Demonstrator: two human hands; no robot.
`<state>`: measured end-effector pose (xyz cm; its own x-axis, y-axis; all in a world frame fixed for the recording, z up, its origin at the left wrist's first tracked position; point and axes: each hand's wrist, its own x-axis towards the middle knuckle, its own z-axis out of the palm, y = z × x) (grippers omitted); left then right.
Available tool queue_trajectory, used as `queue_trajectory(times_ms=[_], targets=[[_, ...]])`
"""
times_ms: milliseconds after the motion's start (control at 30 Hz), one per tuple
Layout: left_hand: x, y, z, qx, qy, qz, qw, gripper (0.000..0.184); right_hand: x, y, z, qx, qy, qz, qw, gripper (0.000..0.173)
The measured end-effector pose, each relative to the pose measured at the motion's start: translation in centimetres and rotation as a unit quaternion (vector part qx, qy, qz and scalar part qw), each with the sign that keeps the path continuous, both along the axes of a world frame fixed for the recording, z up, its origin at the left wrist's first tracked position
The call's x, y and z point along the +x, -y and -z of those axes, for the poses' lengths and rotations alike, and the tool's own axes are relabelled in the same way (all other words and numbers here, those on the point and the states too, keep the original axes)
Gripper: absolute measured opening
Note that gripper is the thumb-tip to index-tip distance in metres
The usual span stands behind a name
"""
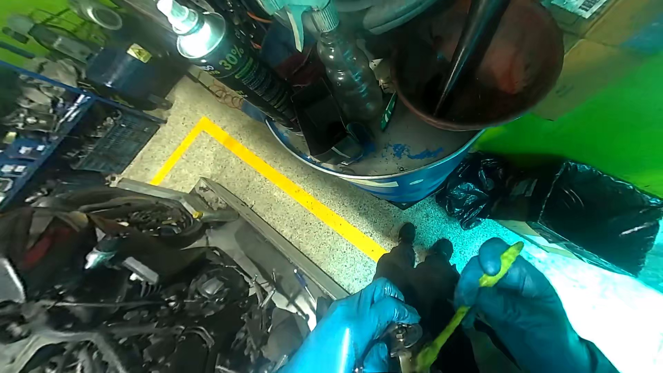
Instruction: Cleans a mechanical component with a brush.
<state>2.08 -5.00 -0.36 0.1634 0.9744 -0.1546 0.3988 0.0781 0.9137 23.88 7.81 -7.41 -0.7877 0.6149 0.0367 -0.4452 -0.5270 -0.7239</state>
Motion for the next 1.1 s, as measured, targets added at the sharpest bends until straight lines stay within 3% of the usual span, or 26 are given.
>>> queue_trajectory(times_ms=[967,1100], targets=[[0.9,-1.0,-0.1,-0.002,0.005,0.013,1.000,0.044,0.7,-0.4,0.1,-0.021,-0.030,0.004,0.999,0.017],[0.7,-1.4,-0.3,0.001,0.006,0.024,1.000,0.045,1.6,-2.8,-2.2,-0.031,0.117,0.091,0.989,0.008]])
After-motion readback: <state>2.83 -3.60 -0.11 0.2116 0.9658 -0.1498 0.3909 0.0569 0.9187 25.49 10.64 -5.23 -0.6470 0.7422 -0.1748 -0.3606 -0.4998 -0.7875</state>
